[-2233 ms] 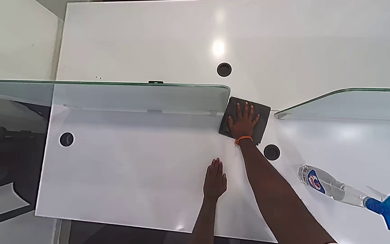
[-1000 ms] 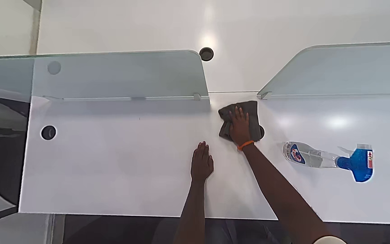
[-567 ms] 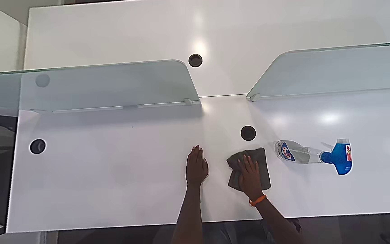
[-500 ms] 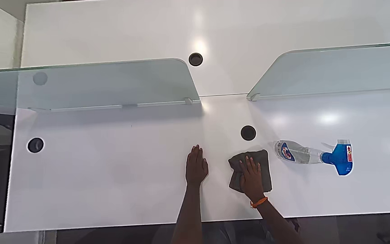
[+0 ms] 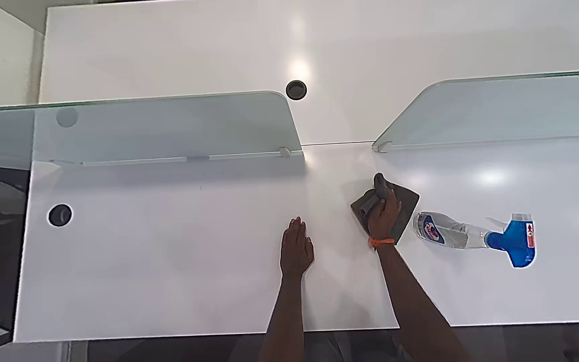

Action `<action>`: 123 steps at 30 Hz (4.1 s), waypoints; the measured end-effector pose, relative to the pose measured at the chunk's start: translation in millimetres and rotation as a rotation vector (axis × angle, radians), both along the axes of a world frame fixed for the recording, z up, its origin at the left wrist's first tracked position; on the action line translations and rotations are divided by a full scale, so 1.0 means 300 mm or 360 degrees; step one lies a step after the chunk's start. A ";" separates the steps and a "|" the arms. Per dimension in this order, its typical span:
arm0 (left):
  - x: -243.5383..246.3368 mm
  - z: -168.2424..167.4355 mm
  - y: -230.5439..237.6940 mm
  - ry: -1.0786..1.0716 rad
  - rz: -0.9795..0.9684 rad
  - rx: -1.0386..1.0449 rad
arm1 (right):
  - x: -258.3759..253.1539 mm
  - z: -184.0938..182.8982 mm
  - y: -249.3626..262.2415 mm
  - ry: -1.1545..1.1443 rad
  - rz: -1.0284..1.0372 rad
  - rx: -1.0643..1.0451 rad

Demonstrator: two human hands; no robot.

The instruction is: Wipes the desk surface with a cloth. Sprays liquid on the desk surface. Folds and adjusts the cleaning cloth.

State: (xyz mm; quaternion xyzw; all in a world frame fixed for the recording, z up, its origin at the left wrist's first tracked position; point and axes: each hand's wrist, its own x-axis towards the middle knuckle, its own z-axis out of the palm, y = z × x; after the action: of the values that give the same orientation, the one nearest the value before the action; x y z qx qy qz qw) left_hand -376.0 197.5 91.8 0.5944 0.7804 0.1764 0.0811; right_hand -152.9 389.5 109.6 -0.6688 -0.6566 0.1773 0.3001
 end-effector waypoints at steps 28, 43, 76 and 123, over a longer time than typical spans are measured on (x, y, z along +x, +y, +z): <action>-0.005 -0.004 -0.001 -0.0017 -0.0013 -0.0034 | 0.081 0.043 -0.308 -0.0145 0.1113 -0.0261; -0.006 -0.014 -0.004 -0.0018 0.0008 -0.0067 | 0.105 0.162 -0.156 -0.0506 0.0637 -0.0270; -0.005 -0.007 -0.004 -0.0034 0.0005 -0.0071 | 0.304 0.135 -0.294 -0.0728 0.0615 -0.0259; -0.004 -0.025 -0.007 -0.0012 0.0013 0.0017 | 0.201 0.056 -0.363 -0.0720 0.0610 -0.0361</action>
State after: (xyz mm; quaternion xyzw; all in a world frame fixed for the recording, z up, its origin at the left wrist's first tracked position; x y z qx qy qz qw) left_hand -377.3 195.3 84.3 0.5909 0.7816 0.1832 0.0803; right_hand -92.7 280.4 126.3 -0.5845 -0.7969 0.1495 0.0310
